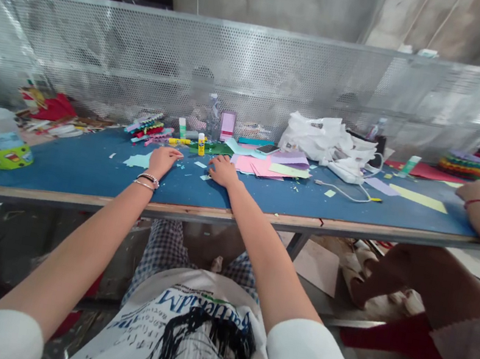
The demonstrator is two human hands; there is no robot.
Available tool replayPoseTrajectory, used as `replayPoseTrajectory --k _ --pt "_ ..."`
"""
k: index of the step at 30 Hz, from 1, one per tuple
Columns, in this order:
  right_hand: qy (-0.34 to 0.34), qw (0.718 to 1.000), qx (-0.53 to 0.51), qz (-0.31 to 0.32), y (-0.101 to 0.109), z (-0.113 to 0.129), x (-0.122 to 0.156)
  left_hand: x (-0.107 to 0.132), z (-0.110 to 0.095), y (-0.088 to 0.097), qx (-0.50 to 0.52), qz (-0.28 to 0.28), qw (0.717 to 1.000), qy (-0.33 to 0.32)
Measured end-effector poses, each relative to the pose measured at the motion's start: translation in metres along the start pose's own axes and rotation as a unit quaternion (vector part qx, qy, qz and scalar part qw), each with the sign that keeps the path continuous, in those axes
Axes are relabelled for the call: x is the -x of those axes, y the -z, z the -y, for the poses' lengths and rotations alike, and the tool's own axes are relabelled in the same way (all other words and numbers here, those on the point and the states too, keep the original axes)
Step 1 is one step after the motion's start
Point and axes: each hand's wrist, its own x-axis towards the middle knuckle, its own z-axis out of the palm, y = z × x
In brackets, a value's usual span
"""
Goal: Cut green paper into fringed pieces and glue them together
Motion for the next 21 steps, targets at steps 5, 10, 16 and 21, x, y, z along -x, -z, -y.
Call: replayPoseTrajectory --k 5,10,16,21 --pt "0.021 0.996 -0.036 0.076 -0.001 0.004 -0.001 -0.002 0.001 -0.002 -0.034 0.011 0.999 0.009" --pt "-0.024 0.992 -0.085 0.089 0.007 -0.006 -0.002 -0.001 -0.001 -0.002 -0.015 0.010 1.000 0.022" --pt "-0.027 0.983 -0.117 0.138 0.012 -0.006 0.000 0.000 -0.006 0.000 -0.016 0.003 1.000 0.024" --pt "-0.020 0.983 -0.133 0.122 0.009 -0.003 -0.001 0.003 -0.009 -0.002 0.035 0.011 0.999 -0.009"
